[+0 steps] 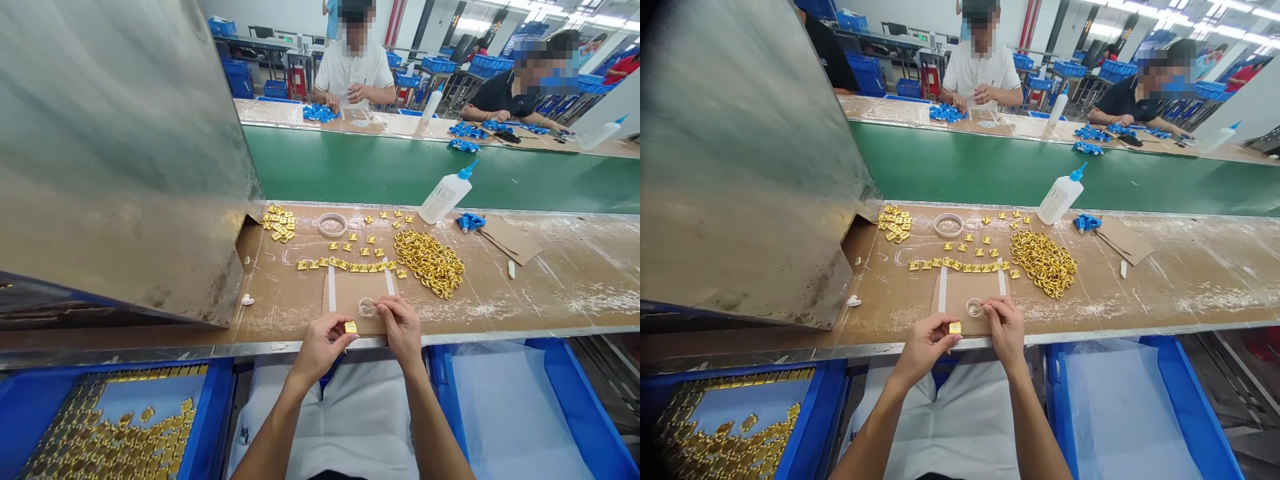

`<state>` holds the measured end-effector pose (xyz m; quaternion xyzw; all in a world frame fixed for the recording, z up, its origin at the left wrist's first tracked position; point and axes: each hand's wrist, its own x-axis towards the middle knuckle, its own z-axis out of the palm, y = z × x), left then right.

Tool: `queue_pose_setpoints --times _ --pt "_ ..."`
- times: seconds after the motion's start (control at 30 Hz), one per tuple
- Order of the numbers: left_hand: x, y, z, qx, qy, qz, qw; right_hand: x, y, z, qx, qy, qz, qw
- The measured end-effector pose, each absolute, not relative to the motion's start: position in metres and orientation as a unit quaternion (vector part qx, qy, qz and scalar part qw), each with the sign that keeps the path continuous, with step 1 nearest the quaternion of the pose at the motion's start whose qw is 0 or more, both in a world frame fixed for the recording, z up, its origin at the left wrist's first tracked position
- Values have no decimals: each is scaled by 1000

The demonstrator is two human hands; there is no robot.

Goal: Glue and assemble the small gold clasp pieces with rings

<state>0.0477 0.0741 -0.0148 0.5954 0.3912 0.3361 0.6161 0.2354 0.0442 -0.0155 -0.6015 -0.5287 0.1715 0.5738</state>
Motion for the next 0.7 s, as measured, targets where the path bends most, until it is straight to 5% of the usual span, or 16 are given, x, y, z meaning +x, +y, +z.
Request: queue_pose_setpoints --times 0.7 --pt "44 75 -15 616 379 342 600 228 49 -13 -655 -389 219 610"
